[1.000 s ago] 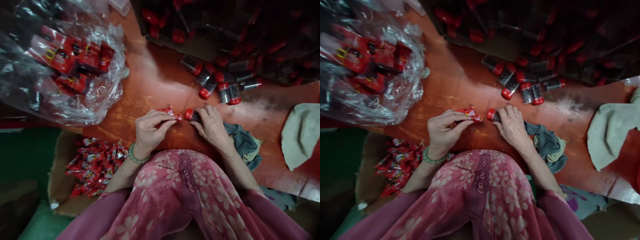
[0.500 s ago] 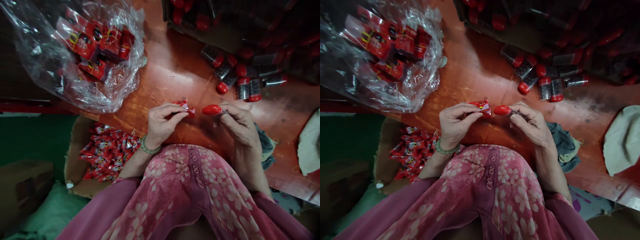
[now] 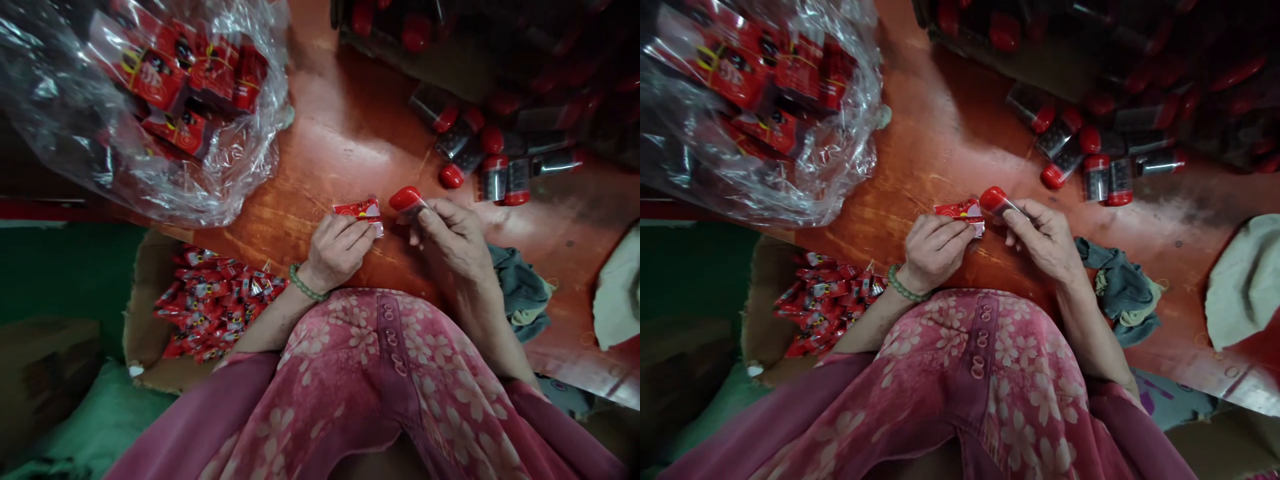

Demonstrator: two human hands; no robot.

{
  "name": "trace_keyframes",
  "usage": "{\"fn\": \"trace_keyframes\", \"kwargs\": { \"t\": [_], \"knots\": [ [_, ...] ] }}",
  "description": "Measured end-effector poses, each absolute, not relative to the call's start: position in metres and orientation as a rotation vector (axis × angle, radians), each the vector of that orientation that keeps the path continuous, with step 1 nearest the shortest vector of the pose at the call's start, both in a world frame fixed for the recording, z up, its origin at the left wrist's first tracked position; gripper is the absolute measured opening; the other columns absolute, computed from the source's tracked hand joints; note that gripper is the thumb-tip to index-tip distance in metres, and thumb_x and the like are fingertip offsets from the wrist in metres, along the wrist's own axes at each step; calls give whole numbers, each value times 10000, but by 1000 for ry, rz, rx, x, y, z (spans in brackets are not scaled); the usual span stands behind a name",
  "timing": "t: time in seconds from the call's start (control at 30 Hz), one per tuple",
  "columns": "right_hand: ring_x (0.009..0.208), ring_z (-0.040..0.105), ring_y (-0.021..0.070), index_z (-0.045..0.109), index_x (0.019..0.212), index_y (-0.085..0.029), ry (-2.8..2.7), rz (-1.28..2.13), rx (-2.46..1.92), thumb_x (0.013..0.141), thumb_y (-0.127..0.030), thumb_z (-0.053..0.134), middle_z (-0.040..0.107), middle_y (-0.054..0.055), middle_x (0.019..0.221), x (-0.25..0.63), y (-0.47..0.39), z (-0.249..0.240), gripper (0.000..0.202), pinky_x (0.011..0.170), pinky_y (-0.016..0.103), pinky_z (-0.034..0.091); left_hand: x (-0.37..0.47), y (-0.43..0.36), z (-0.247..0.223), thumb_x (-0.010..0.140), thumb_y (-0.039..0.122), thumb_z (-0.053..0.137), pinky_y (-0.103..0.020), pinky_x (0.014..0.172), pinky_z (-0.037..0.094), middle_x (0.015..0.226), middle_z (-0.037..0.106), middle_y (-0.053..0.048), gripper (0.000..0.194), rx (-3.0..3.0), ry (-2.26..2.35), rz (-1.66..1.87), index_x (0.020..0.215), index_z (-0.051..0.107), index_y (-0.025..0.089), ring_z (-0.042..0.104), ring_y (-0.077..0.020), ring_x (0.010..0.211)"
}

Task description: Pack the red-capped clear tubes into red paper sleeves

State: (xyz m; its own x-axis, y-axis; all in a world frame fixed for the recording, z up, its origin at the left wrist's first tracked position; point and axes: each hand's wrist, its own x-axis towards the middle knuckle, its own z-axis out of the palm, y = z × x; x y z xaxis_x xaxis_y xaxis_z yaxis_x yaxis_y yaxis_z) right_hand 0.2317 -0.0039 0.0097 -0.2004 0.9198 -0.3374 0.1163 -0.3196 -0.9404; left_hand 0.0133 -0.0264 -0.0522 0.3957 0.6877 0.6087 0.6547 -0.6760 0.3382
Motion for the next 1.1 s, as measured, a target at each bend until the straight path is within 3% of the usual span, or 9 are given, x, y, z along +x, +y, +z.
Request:
{"fn": "trace_keyframes", "kwargs": {
  "t": [0.2, 0.47, 0.8, 0.93, 1.1],
  "knots": [
    [576, 534, 95, 768, 1009, -179, -1411, 1605, -1368, 926, -590, 677, 617, -35, 668, 209, 10, 3, 429, 572, 235, 424, 15, -24, -46, 940, 126, 643, -319, 722, 465, 921, 819, -44, 126, 2662, 1264, 1156, 947, 762, 167, 679, -172, 853],
    [566, 516, 85, 740, 930, -175, -1519, 1573, -1384, 964, -576, 620, 634, -30, 704, 203, 15, -6, 420, 568, 230, 413, 2, -38, -14, 923, 145, 689, -298, 748, 512, 928, 822, -26, 112, 2417, 1222, 1212, 992, 749, 210, 709, -154, 864],
    [790, 663, 185, 830, 1041, -264, -1724, 1258, -1215, 931, -502, 707, 732, 44, 897, 240, 0, 34, 290, 714, 324, 542, -6, -30, -16, 845, 165, 810, -248, 754, 571, 869, 817, -7, 141, 1901, 1202, 1468, 975, 785, 211, 750, -118, 776],
    [824, 683, 185, 817, 1155, -316, -1819, 1304, -1148, 943, -444, 711, 768, 36, 943, 241, -5, 46, 269, 754, 335, 556, -4, -30, -13, 830, 150, 822, -242, 733, 574, 847, 819, -12, 132, 1827, 1108, 1454, 945, 795, 209, 760, -120, 757],
    [795, 683, 176, 821, 1146, -284, -1960, 1389, -1157, 960, -440, 694, 767, 42, 917, 234, -6, 53, 274, 736, 322, 542, -7, -32, -13, 850, 180, 809, -250, 712, 580, 837, 820, -14, 89, 1791, 1058, 1378, 929, 804, 220, 759, -126, 747]
  ]
}}
